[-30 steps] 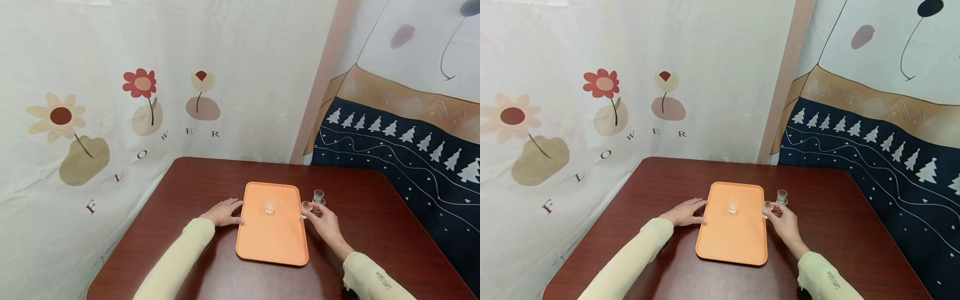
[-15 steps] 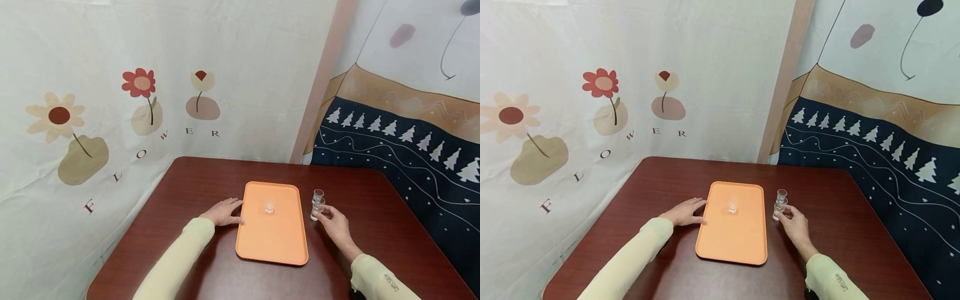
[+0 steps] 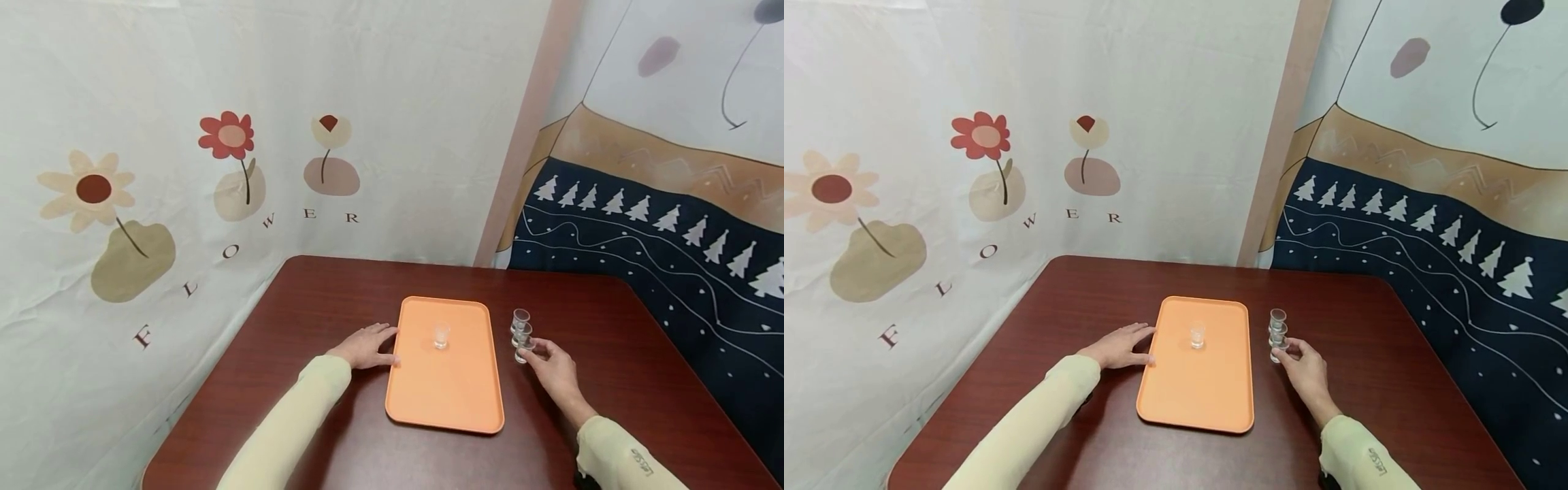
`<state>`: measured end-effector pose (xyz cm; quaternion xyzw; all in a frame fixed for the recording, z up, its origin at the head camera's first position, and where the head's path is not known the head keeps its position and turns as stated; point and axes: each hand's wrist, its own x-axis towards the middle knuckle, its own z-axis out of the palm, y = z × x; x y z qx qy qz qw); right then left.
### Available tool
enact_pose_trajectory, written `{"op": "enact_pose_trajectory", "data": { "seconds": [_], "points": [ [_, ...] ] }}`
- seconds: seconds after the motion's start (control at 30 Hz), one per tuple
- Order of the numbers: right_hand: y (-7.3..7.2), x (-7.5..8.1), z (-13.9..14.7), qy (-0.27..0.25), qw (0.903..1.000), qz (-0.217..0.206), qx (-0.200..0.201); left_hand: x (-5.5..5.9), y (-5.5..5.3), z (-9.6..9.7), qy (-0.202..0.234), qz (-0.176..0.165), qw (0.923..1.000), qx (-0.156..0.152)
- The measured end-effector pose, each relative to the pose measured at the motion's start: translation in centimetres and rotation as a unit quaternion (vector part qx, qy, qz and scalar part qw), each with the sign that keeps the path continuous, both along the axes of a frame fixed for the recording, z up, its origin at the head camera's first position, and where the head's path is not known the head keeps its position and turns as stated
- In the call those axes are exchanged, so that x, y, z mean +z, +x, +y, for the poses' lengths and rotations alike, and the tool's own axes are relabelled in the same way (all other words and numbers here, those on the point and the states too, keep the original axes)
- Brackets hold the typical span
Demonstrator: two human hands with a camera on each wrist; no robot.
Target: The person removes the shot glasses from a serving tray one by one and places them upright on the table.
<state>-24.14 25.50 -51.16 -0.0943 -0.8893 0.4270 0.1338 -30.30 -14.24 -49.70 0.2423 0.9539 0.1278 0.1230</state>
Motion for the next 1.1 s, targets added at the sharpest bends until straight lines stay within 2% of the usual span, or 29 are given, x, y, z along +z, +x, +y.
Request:
{"op": "enact_pose_trajectory", "data": {
  "seconds": [0.27,0.63,0.77,1.1],
  "points": [
    [0.1,0.1,0.2,-0.01,0.9997,-0.018,0.015,0.0,0.1,0.0,0.001,-0.001,1.0,-0.001],
    [-0.1,0.7,0.5,-0.061,0.997,-0.028,0.038,0.0,0.0,0.0,0.007,0.005,1.0,-0.004],
    [0.0,0.9,0.5,-0.073,0.9962,-0.031,0.035,-0.1,0.1,0.0,0.008,0.006,0.9999,-0.004],
    [-0.6,1.8,0.5,-0.097,0.9951,-0.007,0.017,-0.4,0.1,-0.1,0.006,0.009,0.9999,-0.004]
  ]
}}
